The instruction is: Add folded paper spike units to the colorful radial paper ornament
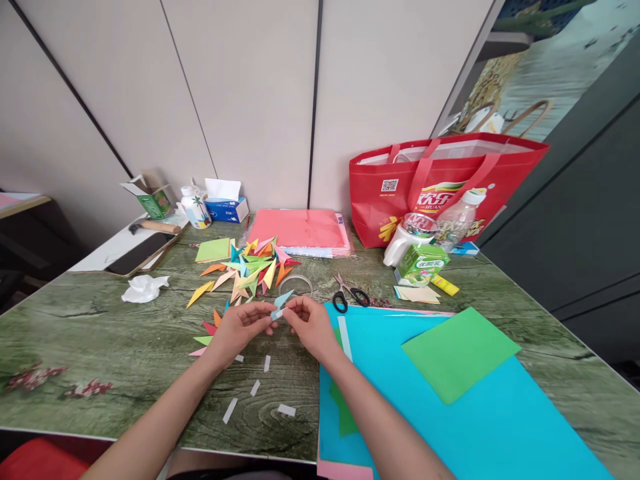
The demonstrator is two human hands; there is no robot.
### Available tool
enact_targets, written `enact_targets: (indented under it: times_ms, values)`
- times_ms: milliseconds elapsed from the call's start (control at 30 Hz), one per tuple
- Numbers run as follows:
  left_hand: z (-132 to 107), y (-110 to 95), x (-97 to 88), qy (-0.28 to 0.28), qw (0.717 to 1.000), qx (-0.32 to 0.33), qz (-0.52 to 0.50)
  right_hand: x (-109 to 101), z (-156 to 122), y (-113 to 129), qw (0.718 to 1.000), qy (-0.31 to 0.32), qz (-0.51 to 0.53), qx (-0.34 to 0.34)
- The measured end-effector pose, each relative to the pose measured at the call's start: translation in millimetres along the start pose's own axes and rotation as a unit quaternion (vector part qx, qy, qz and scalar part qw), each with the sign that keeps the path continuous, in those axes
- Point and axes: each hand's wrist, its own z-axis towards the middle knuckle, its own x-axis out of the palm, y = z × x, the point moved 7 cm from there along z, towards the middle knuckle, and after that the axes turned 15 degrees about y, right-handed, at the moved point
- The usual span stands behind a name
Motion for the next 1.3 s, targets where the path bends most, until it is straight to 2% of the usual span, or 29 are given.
enact_targets:
  times_ms: [1300]
  values:
    - [-1.1,-0.8,2.5,0.007,1.0,-0.009,-0.006,1.8,-1.3,2.1,1.0,-0.006,-0.029,0.008]
